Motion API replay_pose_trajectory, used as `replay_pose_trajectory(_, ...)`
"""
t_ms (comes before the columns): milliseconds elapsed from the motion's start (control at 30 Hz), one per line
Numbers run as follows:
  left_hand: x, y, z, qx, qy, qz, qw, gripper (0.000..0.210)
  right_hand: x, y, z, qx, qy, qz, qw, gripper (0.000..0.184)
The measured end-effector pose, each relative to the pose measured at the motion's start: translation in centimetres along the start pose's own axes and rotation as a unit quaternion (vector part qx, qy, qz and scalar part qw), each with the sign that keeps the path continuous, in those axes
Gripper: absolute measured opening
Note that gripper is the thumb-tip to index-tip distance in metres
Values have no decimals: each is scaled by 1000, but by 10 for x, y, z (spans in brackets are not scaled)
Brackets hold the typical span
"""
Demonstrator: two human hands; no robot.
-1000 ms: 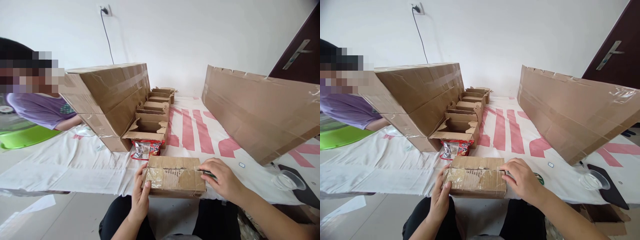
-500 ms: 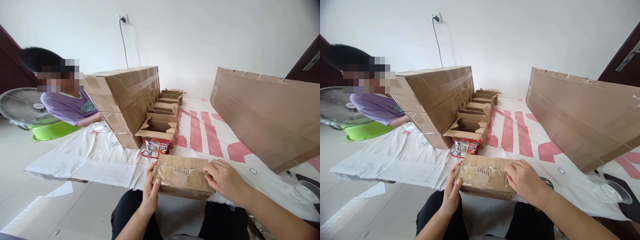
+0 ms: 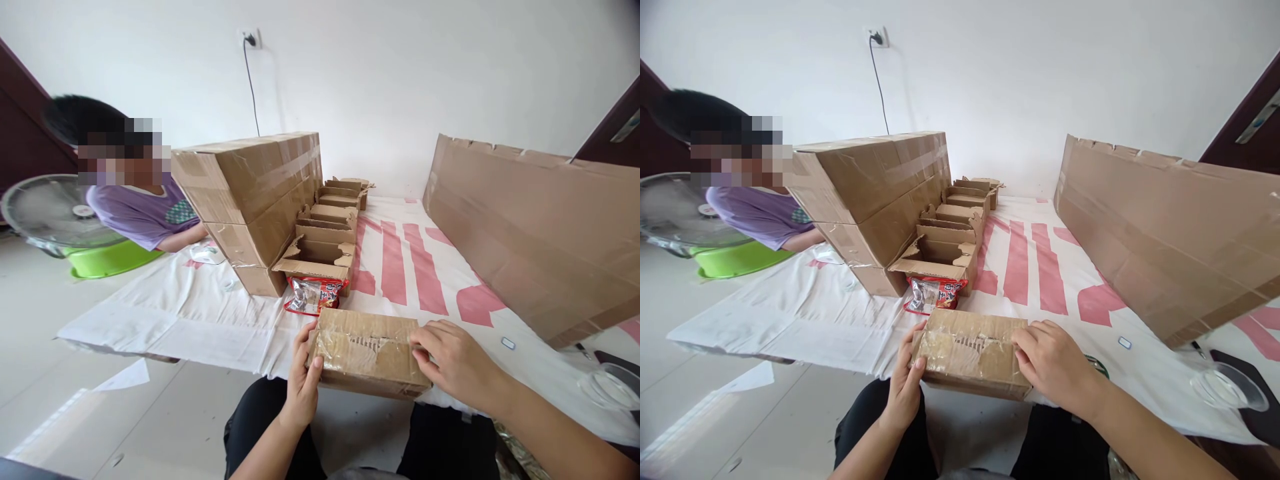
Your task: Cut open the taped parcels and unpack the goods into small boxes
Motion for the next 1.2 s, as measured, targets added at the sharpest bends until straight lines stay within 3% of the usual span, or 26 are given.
replay_pose_trajectory(333, -1, -2, -2, -12, -19, -3, 1000, 38, -9, -9, -4, 15, 23, -6, 1000, 23)
replay_pose_trajectory(600, -1, -3, 1, -20, -40, 19, 999, 33, -16, -54, -38, 91, -67, 12, 994, 11)
replay_pose_trajectory(900, 0, -4, 5, -26, -23, 9, 999, 30, -58, -108, -65, 131, -8, -85, 988, 7)
replay_pose_trajectory(1200, -1, -1, 2, -25, -8, 4, 1000, 34, -61, -121, -69, 99, 11, -136, 986, 7)
Point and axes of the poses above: each hand's wrist, its own y-axis away from the middle knuckle, its own x-axis out of the back of the hand, z = x × y, the point moved 4 cm from there along -y, towards the middle knuckle, and after that the axes turned 9 degrees about -y, right-handed, at the moved point
